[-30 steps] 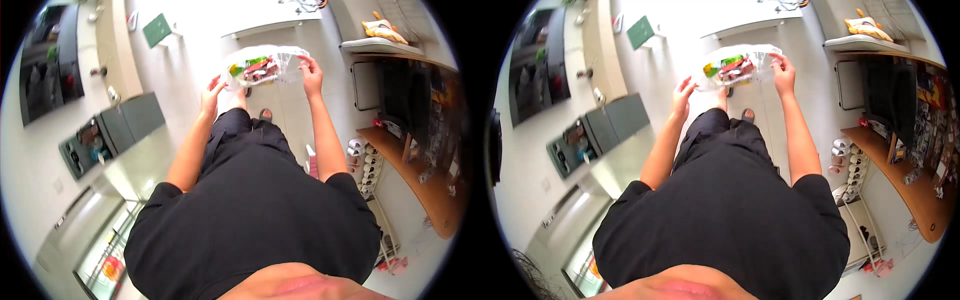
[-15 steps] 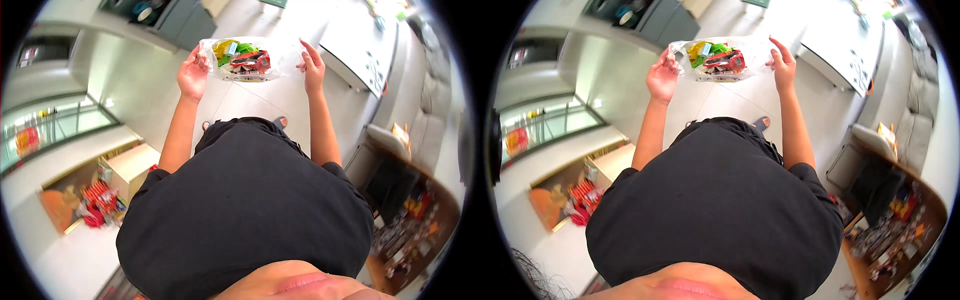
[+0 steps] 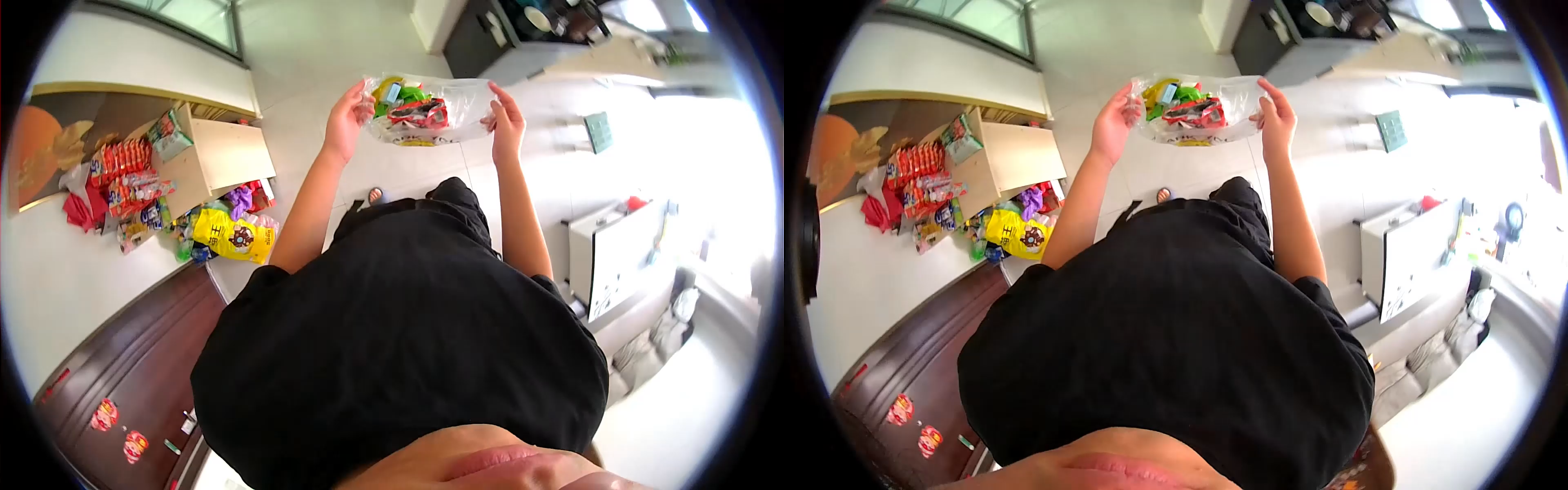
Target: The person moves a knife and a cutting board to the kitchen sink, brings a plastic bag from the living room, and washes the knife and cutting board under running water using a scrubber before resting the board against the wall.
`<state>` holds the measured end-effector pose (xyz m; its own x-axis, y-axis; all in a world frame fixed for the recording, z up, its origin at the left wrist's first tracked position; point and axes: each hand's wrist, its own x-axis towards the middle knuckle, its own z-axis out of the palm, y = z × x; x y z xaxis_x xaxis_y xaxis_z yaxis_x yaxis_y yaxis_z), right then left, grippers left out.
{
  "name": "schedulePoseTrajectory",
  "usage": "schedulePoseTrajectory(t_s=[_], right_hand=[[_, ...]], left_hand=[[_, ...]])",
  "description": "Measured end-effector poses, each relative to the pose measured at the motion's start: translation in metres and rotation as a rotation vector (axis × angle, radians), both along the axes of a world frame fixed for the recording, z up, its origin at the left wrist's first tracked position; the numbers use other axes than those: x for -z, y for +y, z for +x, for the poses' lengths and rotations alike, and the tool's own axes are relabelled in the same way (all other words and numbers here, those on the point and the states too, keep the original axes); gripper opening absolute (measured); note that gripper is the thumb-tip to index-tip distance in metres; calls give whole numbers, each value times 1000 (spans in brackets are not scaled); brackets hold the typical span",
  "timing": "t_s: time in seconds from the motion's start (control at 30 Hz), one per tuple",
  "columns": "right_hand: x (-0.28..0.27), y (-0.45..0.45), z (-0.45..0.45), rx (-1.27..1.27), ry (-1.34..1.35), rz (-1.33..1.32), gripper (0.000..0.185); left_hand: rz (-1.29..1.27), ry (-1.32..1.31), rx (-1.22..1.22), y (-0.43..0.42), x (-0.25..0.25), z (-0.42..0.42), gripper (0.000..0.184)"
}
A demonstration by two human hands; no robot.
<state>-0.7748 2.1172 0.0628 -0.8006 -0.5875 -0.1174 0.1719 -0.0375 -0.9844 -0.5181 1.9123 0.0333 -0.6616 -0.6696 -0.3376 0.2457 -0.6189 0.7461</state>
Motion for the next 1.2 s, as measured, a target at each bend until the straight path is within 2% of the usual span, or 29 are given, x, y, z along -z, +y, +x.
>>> schedulePoseTrajectory(t_s=[0.17,0.27,0.37,0.47,0.53,0.67,0.87,0.97,1.03,1.1,1.13,1.2], right_hand=[[44,-158,22,-239,-43,175,35],[67,-263,25,-403,4,168,32],[80,-376,26,-564,-43,73,30],[48,-481,14,-701,-137,44,28],[25,-558,-6,-931,7,152,28],[16,-697,-22,-952,-87,21,26],[27,-929,-58,-1143,82,97,27],[32,-1044,-79,-1148,144,214,28],[24,-1112,-100,-1162,180,157,28],[3,-1186,-116,-1073,149,70,29],[-5,-1220,-128,-1124,135,122,31],[-10,-1287,-141,-1102,86,78,32]], left_hand=[[-60,-136,-130,-101,38,33,50],[-87,-267,-164,-169,56,32,53],[-18,-313,-235,-237,48,20,56],[-13,-379,-312,-317,26,-2,56],[-15,-385,-369,-376,-2,-23,56],[-50,-358,-436,-494,-30,-52,54],[-116,-330,-441,-729,4,-93,55],[-107,-373,-383,-851,45,-123,58],[-131,-365,-310,-928,19,-153,60],[-142,-351,-213,-1005,-9,-177,60],[-129,-349,-195,-1042,-22,-190,60],[-104,-296,-171,-1117,-27,-216,57]])
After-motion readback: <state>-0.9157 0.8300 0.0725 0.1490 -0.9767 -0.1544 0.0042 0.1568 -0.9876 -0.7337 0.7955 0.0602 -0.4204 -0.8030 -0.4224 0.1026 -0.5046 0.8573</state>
